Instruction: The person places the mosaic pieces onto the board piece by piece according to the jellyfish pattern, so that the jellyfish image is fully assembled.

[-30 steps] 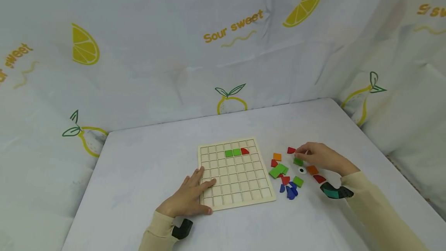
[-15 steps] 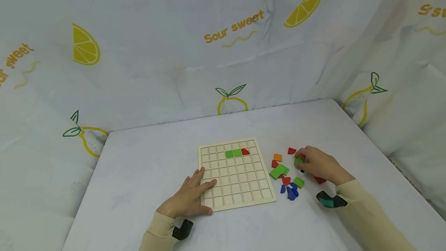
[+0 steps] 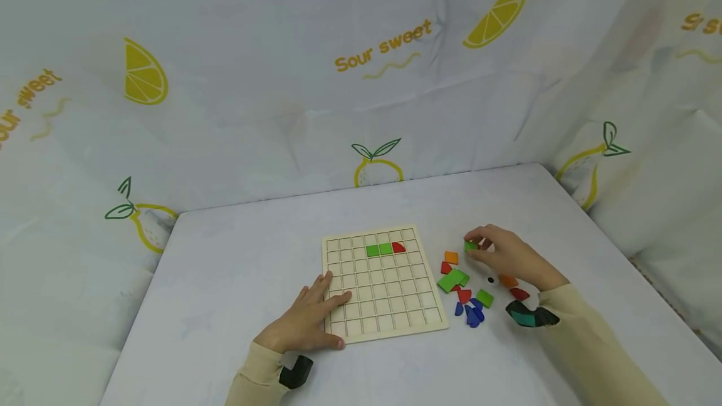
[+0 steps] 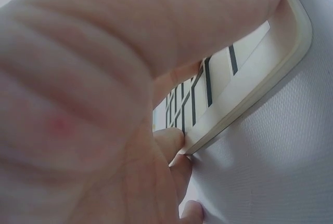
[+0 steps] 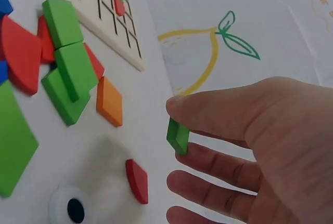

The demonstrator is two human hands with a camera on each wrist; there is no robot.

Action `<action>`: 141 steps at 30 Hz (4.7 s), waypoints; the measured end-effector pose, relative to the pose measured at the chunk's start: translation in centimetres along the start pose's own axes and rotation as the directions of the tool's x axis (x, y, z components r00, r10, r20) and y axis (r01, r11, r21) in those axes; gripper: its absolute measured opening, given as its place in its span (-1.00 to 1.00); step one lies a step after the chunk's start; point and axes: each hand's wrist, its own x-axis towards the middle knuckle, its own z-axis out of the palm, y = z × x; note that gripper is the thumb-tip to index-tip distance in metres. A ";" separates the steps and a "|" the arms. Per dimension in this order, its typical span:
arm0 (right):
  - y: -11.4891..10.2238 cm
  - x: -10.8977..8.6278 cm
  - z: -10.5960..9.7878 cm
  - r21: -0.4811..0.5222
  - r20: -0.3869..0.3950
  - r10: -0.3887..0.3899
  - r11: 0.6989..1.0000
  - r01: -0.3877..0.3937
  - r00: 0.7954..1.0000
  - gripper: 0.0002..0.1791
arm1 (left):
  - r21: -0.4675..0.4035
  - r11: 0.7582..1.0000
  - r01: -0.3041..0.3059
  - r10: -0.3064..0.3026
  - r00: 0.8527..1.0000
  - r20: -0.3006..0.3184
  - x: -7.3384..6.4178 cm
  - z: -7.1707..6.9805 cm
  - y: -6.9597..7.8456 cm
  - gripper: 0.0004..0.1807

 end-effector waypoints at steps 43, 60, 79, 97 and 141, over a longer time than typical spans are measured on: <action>-10.5 10.7 5.1 0.228 0.104 -0.244 0.950 0.216 0.964 -0.65 | 0.004 1.000 0.004 -0.004 1.000 0.017 0.2 -0.1 -0.1 -0.04; -11.5 12.6 9.1 0.171 0.167 -0.306 0.945 0.278 0.937 -0.67 | 0.003 1.000 0.006 -0.006 1.000 0.016 0.1 -0.2 -0.1 -0.04; -12.3 12.4 10.7 0.023 0.231 -0.255 0.966 0.257 0.939 -0.72 | -0.004 1.000 0.000 0.000 1.000 0.020 0.1 -0.2 -0.2 -0.04; -12.2 12.3 11.0 -0.041 0.223 -0.261 0.960 0.276 0.939 -0.73 | 0.009 1.000 -0.003 0.002 1.000 0.013 0.1 -0.2 -0.1 -0.04; -12.2 12.0 10.1 -0.059 0.246 -0.311 0.941 0.334 0.918 -0.77 | 0.006 1.000 0.006 -0.006 1.000 0.021 0.1 -0.1 -0.1 -0.04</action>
